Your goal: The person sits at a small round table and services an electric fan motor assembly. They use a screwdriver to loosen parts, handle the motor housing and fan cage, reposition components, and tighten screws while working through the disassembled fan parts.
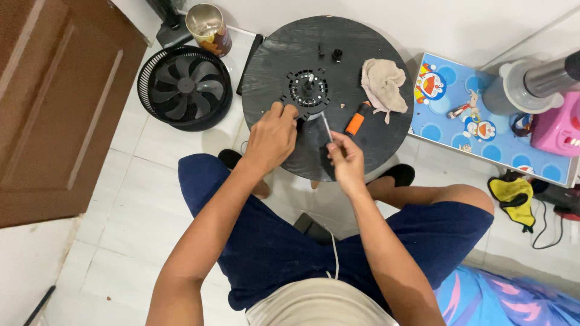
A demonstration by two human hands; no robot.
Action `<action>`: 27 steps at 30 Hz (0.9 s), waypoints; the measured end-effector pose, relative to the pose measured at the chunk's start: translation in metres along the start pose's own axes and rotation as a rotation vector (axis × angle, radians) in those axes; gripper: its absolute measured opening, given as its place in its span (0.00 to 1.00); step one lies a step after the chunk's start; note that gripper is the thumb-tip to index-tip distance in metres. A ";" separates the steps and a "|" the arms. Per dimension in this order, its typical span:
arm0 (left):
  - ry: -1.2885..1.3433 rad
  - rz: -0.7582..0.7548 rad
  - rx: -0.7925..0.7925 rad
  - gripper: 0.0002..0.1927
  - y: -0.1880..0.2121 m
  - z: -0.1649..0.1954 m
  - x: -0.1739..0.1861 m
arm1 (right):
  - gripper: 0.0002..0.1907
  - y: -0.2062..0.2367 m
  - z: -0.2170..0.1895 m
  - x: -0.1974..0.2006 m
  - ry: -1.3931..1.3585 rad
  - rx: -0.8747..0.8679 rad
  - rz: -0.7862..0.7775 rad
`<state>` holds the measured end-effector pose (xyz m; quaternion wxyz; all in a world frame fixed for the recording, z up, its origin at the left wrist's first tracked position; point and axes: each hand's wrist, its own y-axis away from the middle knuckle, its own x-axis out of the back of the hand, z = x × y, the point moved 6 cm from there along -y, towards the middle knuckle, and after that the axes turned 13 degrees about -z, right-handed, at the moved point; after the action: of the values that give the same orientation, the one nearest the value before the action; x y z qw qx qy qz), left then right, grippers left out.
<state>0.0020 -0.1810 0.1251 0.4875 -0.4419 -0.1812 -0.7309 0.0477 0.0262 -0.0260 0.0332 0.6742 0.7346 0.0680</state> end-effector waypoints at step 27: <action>-0.265 -0.343 0.191 0.07 -0.053 -0.007 -0.018 | 0.11 -0.015 0.004 -0.059 -0.105 -0.056 0.006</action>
<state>-0.0454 -0.1519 0.1154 0.3678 -0.4483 -0.3844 -0.7183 0.0390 -0.0331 -0.0342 0.0904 0.6778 0.7277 0.0532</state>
